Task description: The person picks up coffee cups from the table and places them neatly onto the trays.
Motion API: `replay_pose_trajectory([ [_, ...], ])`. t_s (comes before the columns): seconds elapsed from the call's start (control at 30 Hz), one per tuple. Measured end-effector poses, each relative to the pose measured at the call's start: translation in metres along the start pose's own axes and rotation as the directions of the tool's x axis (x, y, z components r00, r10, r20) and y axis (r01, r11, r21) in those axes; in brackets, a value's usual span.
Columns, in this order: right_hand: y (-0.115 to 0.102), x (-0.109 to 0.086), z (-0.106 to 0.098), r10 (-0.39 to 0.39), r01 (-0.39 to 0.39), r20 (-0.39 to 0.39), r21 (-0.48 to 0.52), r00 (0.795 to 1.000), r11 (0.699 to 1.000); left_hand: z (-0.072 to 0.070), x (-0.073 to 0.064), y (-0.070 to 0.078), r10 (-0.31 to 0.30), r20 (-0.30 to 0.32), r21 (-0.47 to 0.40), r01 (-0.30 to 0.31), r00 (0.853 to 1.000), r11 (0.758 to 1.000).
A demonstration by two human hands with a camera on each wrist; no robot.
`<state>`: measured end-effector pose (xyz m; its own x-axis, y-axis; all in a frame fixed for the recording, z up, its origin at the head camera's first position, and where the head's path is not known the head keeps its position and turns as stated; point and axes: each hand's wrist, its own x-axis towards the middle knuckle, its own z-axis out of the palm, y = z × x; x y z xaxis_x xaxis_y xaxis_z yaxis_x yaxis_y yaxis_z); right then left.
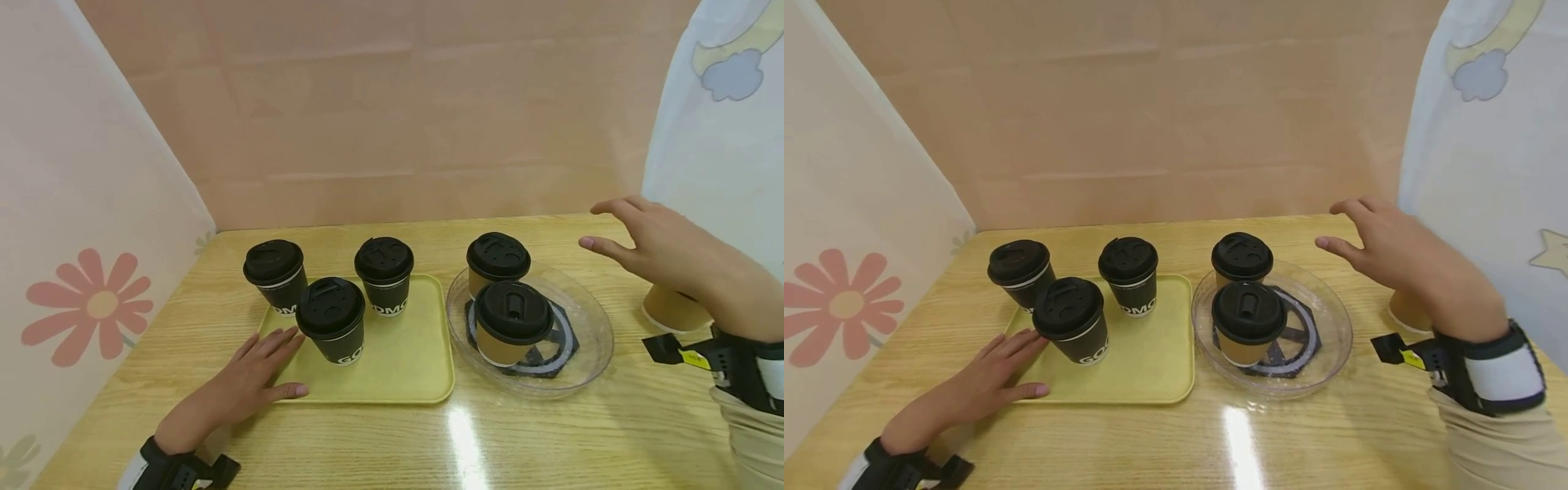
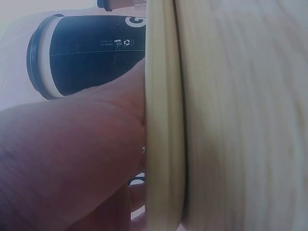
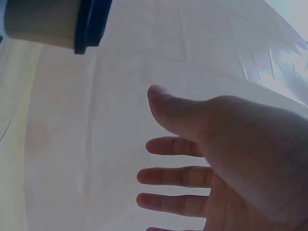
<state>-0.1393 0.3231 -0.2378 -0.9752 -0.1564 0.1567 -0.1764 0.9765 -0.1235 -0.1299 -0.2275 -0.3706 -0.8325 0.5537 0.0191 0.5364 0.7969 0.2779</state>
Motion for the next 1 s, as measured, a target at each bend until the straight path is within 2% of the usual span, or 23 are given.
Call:
replay_pose_trajectory([
  [0.33,0.023,-0.012,0.01,0.038,-0.04,-0.026,-0.064,0.999,0.997,-0.002,-0.003,-0.001,0.007,-0.008,0.009,-0.007,1.0,1.0],
  [0.6,0.034,-0.015,0.018,0.032,-0.039,-0.072,-0.104,0.997,0.994,-0.005,-0.006,0.0,0.0,0.001,-0.001,0.0,1.0,1.0],
  [1.0,0.051,-0.018,0.027,0.086,-0.09,-0.038,-0.143,0.996,0.986,-0.004,-0.006,0.0,0.004,-0.003,0.007,-0.004,1.0,1.0],
])
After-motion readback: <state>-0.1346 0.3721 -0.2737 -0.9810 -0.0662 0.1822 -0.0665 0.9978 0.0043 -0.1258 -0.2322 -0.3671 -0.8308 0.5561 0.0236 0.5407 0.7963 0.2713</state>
